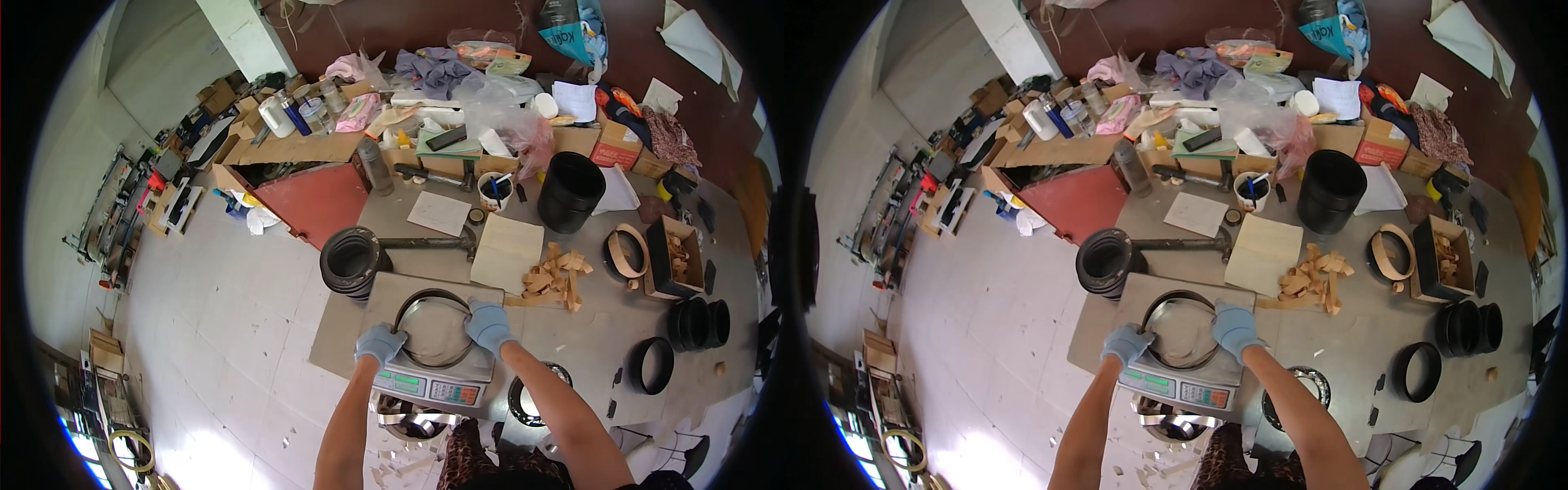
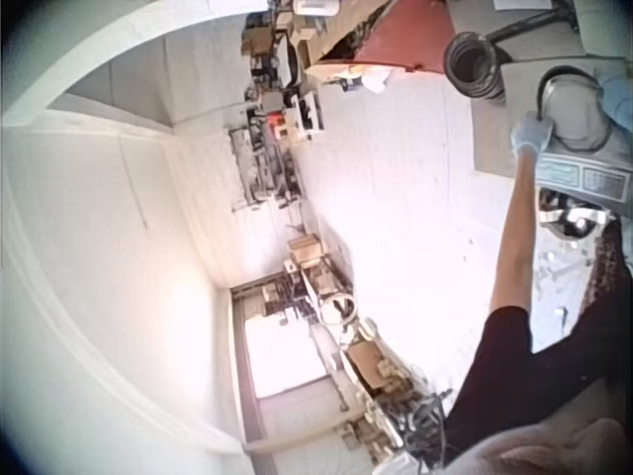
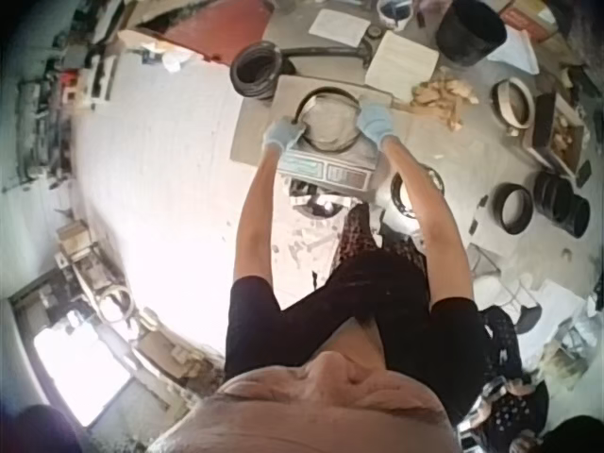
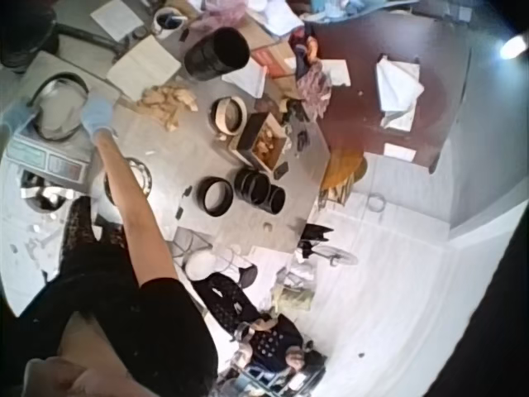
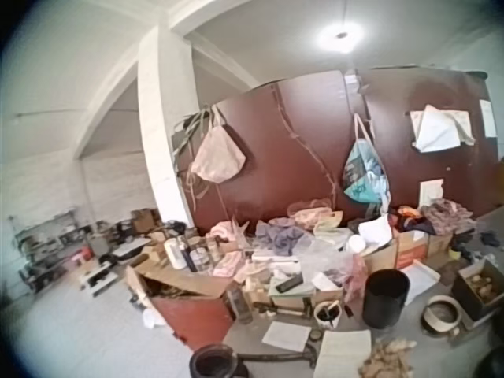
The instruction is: The person applies strips along the rim of metal rings, packs rings into a cardboard box, and fits rings together before placing them on a digital scale.
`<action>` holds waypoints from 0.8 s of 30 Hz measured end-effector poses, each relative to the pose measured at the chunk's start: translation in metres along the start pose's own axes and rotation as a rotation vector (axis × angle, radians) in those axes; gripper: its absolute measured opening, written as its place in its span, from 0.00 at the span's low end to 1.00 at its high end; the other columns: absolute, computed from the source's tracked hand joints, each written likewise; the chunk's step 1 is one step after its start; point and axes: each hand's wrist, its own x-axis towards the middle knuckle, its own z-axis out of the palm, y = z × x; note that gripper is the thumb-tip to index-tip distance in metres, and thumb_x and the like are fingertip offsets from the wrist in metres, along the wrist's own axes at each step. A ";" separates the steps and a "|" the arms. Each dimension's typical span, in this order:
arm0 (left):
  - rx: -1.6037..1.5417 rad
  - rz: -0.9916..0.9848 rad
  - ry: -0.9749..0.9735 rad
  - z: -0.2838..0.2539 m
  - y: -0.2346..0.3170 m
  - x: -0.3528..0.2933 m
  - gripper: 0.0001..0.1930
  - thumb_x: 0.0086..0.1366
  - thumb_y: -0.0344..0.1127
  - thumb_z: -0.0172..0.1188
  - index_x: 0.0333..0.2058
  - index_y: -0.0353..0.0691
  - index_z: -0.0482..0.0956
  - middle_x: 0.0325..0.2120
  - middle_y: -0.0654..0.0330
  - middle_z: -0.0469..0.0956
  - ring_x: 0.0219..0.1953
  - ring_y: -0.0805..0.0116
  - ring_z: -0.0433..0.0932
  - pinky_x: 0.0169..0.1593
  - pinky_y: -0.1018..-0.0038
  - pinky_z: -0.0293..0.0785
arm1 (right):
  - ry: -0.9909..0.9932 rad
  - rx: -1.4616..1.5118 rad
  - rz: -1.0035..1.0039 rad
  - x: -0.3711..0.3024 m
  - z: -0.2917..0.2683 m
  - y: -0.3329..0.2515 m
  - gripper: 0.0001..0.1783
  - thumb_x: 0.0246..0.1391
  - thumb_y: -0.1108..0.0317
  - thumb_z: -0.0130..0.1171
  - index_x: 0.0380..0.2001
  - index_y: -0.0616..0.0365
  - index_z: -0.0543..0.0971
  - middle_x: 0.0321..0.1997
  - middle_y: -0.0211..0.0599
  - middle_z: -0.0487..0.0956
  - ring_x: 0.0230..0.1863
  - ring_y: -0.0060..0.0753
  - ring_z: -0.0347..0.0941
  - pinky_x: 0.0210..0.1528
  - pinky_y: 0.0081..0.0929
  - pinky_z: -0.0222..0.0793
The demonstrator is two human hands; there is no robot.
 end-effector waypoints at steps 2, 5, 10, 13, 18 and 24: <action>-0.004 0.010 -0.002 0.002 -0.005 0.007 0.25 0.58 0.58 0.54 0.38 0.40 0.82 0.35 0.49 0.82 0.42 0.49 0.79 0.49 0.61 0.72 | -0.009 -0.028 0.039 0.002 0.002 -0.002 0.19 0.53 0.61 0.49 0.44 0.60 0.76 0.36 0.55 0.80 0.40 0.57 0.77 0.46 0.46 0.71; 0.018 0.024 0.004 0.002 -0.003 0.006 0.27 0.59 0.61 0.53 0.38 0.40 0.82 0.35 0.49 0.82 0.42 0.50 0.80 0.49 0.61 0.72 | -0.045 -0.059 0.082 -0.001 -0.001 -0.004 0.22 0.54 0.55 0.51 0.46 0.60 0.75 0.38 0.55 0.80 0.42 0.56 0.77 0.48 0.45 0.71; -0.037 0.010 -0.040 -0.023 -0.016 0.009 0.39 0.57 0.73 0.51 0.29 0.35 0.81 0.25 0.53 0.81 0.26 0.61 0.80 0.36 0.67 0.74 | 0.078 -0.044 0.095 -0.018 -0.039 -0.014 0.30 0.55 0.45 0.53 0.49 0.60 0.73 0.38 0.55 0.80 0.43 0.56 0.76 0.48 0.44 0.71; -0.190 -0.072 -0.124 -0.045 -0.023 0.005 0.37 0.58 0.73 0.49 0.28 0.37 0.80 0.22 0.57 0.80 0.26 0.61 0.79 0.37 0.67 0.73 | 0.198 -0.001 0.044 -0.028 -0.064 -0.009 0.27 0.56 0.48 0.54 0.46 0.61 0.73 0.35 0.52 0.80 0.40 0.54 0.77 0.45 0.42 0.71; -0.436 -0.066 -0.098 -0.039 -0.049 -0.009 0.33 0.58 0.68 0.56 0.24 0.36 0.78 0.17 0.61 0.76 0.19 0.69 0.74 0.30 0.72 0.70 | 0.190 0.067 0.093 -0.048 -0.087 -0.011 0.20 0.55 0.53 0.58 0.40 0.58 0.74 0.26 0.48 0.78 0.31 0.49 0.76 0.38 0.39 0.70; -0.558 -0.048 -0.095 -0.034 -0.063 -0.021 0.33 0.58 0.67 0.58 0.25 0.35 0.78 0.17 0.61 0.76 0.18 0.71 0.74 0.29 0.73 0.71 | 0.233 0.092 0.002 -0.061 -0.078 -0.008 0.14 0.54 0.58 0.62 0.36 0.58 0.75 0.19 0.37 0.74 0.21 0.32 0.70 0.28 0.30 0.66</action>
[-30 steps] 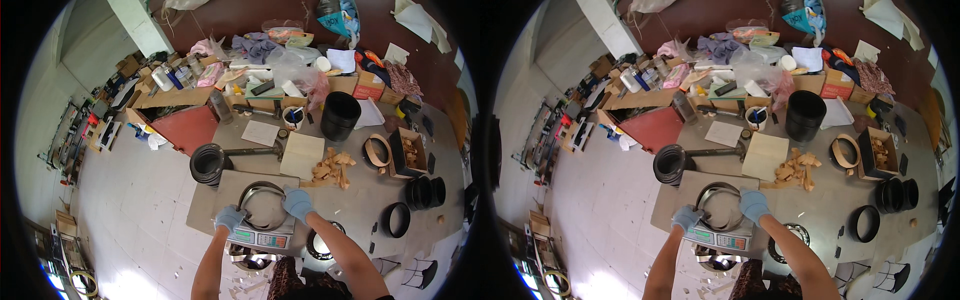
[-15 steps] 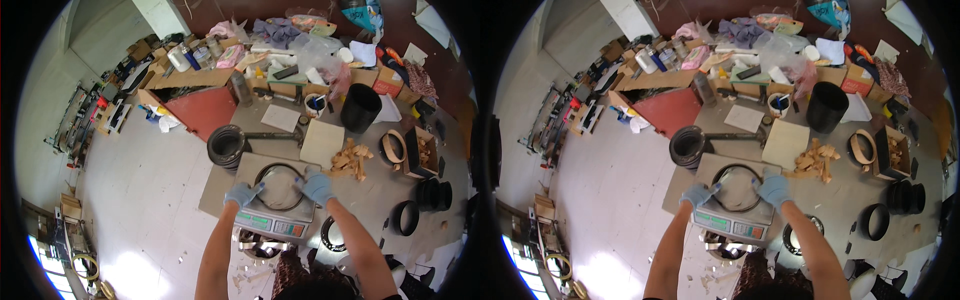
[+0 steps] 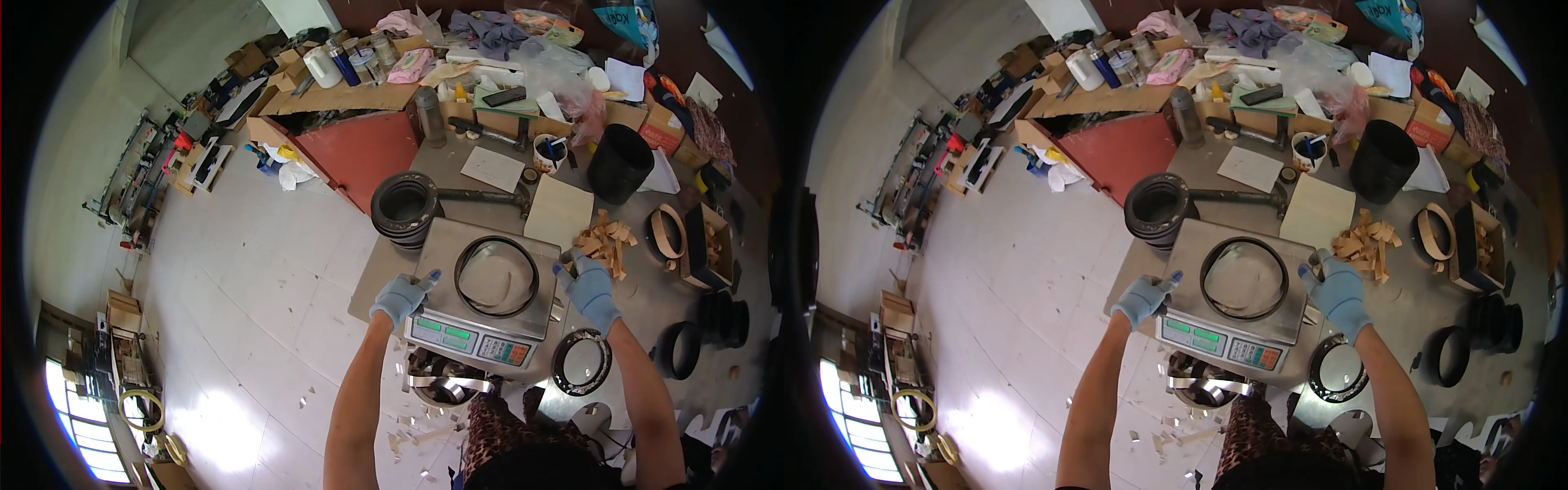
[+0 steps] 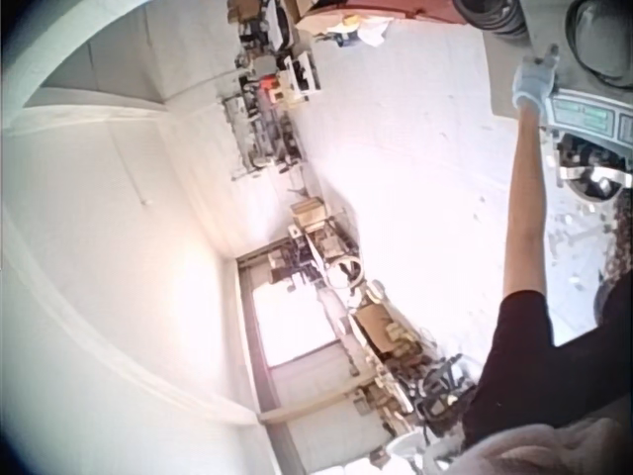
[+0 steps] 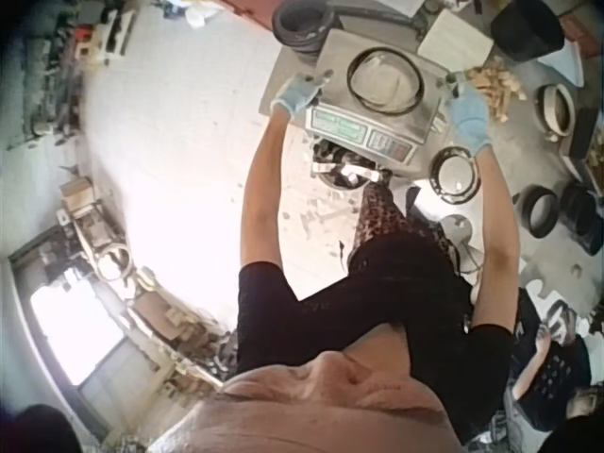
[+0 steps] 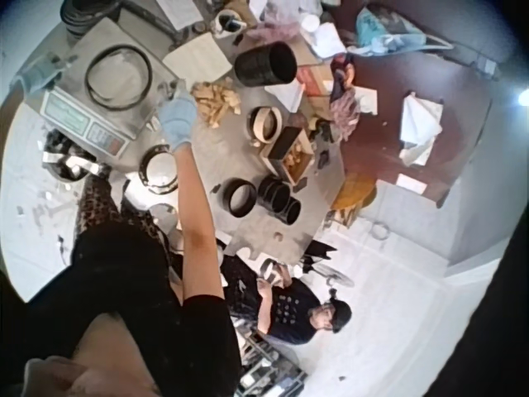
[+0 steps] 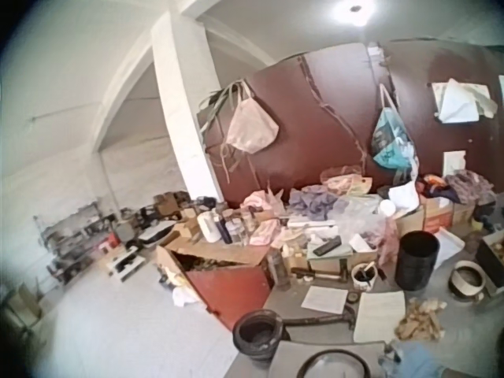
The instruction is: The person applies strips along the rim of metal rings, packs rings into a cardboard box, and fits rings together before placing them on a digital scale.
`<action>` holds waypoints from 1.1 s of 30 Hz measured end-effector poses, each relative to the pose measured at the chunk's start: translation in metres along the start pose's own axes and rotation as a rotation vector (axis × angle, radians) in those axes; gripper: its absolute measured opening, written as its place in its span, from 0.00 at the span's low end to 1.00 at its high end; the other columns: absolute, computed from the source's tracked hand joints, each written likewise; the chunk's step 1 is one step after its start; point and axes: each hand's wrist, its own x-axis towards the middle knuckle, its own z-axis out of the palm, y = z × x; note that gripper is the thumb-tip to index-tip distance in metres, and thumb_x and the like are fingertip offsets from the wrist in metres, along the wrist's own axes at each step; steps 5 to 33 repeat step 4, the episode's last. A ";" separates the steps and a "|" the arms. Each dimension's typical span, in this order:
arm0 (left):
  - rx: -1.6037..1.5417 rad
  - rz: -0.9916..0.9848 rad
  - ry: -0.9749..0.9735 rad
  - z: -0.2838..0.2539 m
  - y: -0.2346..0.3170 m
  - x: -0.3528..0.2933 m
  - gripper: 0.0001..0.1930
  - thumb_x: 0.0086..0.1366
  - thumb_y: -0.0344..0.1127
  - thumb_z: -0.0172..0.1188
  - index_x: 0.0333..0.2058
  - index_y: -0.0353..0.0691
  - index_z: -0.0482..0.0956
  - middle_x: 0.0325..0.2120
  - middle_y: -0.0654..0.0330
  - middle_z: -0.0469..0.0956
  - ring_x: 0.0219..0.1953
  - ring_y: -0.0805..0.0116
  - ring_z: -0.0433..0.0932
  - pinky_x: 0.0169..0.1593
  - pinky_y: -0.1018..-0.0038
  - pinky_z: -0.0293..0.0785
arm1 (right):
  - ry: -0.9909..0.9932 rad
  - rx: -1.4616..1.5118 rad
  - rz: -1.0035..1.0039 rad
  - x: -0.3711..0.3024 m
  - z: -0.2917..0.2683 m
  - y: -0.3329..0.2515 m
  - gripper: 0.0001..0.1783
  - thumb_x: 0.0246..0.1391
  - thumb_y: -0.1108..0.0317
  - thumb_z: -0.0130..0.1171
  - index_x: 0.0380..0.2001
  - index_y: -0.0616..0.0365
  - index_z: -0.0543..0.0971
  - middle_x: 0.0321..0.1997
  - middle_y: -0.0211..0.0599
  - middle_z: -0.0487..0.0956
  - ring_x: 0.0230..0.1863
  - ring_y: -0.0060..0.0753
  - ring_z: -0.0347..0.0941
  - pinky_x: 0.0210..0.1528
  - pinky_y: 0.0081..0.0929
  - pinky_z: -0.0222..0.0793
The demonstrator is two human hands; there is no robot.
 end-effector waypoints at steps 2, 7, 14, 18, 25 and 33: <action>-0.009 -0.004 0.002 -0.001 -0.002 -0.001 0.33 0.58 0.67 0.58 0.26 0.35 0.78 0.17 0.61 0.76 0.18 0.70 0.74 0.29 0.73 0.71 | -0.003 -0.025 -0.008 -0.004 0.001 -0.004 0.14 0.54 0.58 0.62 0.35 0.58 0.75 0.19 0.37 0.73 0.21 0.32 0.70 0.28 0.30 0.66; -0.020 0.000 0.008 -0.002 -0.004 -0.001 0.33 0.58 0.67 0.57 0.28 0.34 0.80 0.17 0.61 0.76 0.18 0.70 0.74 0.29 0.73 0.72 | -0.020 -0.026 -0.011 -0.007 0.005 -0.003 0.15 0.54 0.57 0.62 0.36 0.58 0.76 0.19 0.38 0.74 0.21 0.31 0.71 0.28 0.31 0.66; -0.020 0.000 0.008 -0.002 -0.004 -0.001 0.33 0.58 0.67 0.57 0.28 0.34 0.80 0.17 0.61 0.76 0.18 0.70 0.74 0.29 0.73 0.72 | -0.020 -0.026 -0.011 -0.007 0.005 -0.003 0.15 0.54 0.57 0.62 0.36 0.58 0.76 0.19 0.38 0.74 0.21 0.31 0.71 0.28 0.31 0.66; -0.020 0.000 0.008 -0.002 -0.004 -0.001 0.33 0.58 0.67 0.57 0.28 0.34 0.80 0.17 0.61 0.76 0.18 0.70 0.74 0.29 0.73 0.72 | -0.020 -0.026 -0.011 -0.007 0.005 -0.003 0.15 0.54 0.57 0.62 0.36 0.58 0.76 0.19 0.38 0.74 0.21 0.31 0.71 0.28 0.31 0.66; -0.020 0.000 0.008 -0.002 -0.004 -0.001 0.33 0.58 0.67 0.57 0.28 0.34 0.80 0.17 0.61 0.76 0.18 0.70 0.74 0.29 0.73 0.72 | -0.020 -0.026 -0.011 -0.007 0.005 -0.003 0.15 0.54 0.57 0.62 0.36 0.58 0.76 0.19 0.38 0.74 0.21 0.31 0.71 0.28 0.31 0.66; -0.020 0.000 0.008 -0.002 -0.004 -0.001 0.33 0.58 0.67 0.57 0.28 0.34 0.80 0.17 0.61 0.76 0.18 0.70 0.74 0.29 0.73 0.72 | -0.020 -0.026 -0.011 -0.007 0.005 -0.003 0.15 0.54 0.57 0.62 0.36 0.58 0.76 0.19 0.38 0.74 0.21 0.31 0.71 0.28 0.31 0.66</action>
